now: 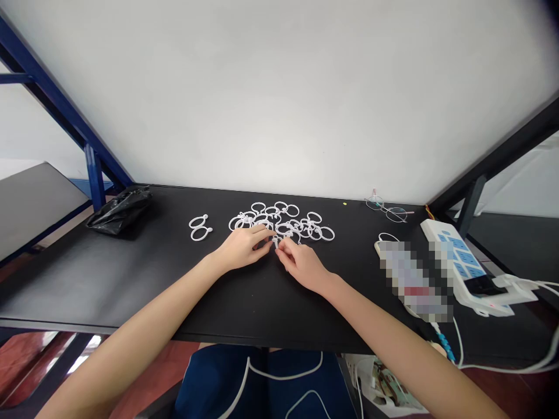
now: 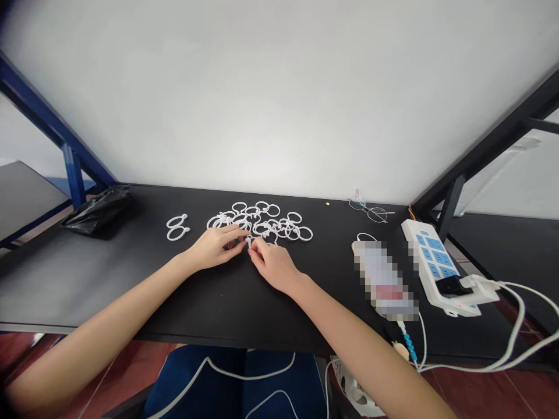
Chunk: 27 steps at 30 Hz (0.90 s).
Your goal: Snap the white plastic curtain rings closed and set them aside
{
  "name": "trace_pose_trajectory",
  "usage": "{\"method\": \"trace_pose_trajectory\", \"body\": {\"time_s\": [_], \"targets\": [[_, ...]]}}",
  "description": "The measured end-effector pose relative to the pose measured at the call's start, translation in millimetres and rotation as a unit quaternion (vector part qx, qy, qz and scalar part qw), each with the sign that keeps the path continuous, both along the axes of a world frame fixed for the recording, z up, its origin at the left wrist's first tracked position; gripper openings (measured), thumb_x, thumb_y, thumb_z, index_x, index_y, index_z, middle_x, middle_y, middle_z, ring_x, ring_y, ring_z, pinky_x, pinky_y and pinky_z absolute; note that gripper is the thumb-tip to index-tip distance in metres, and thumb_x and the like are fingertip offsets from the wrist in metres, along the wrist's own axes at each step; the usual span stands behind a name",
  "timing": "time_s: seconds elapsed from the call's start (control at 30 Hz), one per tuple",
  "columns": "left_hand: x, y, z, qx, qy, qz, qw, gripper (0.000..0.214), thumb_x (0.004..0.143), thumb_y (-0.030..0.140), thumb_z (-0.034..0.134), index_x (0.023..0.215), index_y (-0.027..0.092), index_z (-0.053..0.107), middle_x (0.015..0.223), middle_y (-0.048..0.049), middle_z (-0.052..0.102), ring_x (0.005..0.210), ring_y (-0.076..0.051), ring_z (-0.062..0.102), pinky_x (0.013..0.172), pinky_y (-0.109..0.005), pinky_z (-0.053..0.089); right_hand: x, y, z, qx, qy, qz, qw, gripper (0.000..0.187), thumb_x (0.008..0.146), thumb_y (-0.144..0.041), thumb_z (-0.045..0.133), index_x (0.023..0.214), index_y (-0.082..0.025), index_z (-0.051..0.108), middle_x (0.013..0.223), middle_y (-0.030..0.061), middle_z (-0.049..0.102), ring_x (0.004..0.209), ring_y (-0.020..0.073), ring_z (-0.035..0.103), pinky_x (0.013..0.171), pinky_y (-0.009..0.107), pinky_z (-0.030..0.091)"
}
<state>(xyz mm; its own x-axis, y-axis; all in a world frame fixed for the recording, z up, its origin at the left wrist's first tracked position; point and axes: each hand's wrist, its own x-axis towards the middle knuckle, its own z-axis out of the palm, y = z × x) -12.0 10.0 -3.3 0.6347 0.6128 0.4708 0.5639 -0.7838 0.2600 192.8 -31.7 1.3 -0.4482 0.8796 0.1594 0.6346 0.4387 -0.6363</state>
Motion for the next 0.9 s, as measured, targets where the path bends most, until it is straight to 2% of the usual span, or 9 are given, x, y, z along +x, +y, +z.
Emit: {"method": "trace_pose_trajectory", "body": {"time_s": [0.3, 0.53, 0.63, 0.9], "targets": [[0, 1, -1.8, 0.04, -0.001, 0.006, 0.999, 0.022, 0.099, 0.029, 0.043, 0.1, 0.017, 0.062, 0.086, -0.004, 0.065, 0.066, -0.01, 0.058, 0.057, -0.02, 0.042, 0, 0, 0.1, 0.002, 0.008, 0.005, 1.0, 0.011, 0.096, -0.023, 0.044, 0.085, -0.022, 0.046, 0.065, -0.0044, 0.059, 0.052, 0.0115, 0.053, 0.057, 0.023, 0.036], [2, -5, 3.1, 0.061, -0.006, -0.009, 0.998, 0.024, 0.1, 0.026, 0.041, 0.108, 0.017, 0.062, 0.092, -0.0051, 0.066, 0.07, -0.011, 0.061, 0.056, -0.019, 0.042, 0, 1, -3.9, 0.022, 0.026, 0.003, 0.999, 0.012, 0.09, -0.021, 0.052, 0.078, -0.021, 0.05, 0.064, -0.0046, 0.057, 0.052, 0.0101, 0.048, 0.056, 0.023, 0.037], [1, -5, 4.2, 0.071, -0.008, -0.024, 0.997, 0.024, 0.1, 0.026, 0.042, 0.106, 0.019, 0.064, 0.093, -0.0047, 0.066, 0.069, -0.01, 0.061, 0.055, -0.018, 0.042, 0, 2, -4.8, 0.02, 0.03, 0.001, 0.999, 0.011, 0.086, -0.018, 0.055, 0.076, -0.021, 0.051, 0.063, -0.005, 0.057, 0.052, 0.0095, 0.048, 0.057, 0.022, 0.038], [2, -7, 8.0, 0.039, 0.005, -0.014, 0.999, 0.027, 0.101, 0.028, 0.038, 0.099, 0.016, 0.062, 0.09, -0.0054, 0.066, 0.073, -0.011, 0.062, 0.06, -0.02, 0.045, 0, 2, -5.4, 0.024, 0.022, -0.001, 0.999, 0.008, 0.083, -0.017, 0.056, 0.078, -0.021, 0.054, 0.065, -0.0047, 0.058, 0.053, 0.0098, 0.049, 0.058, 0.023, 0.039]]}}
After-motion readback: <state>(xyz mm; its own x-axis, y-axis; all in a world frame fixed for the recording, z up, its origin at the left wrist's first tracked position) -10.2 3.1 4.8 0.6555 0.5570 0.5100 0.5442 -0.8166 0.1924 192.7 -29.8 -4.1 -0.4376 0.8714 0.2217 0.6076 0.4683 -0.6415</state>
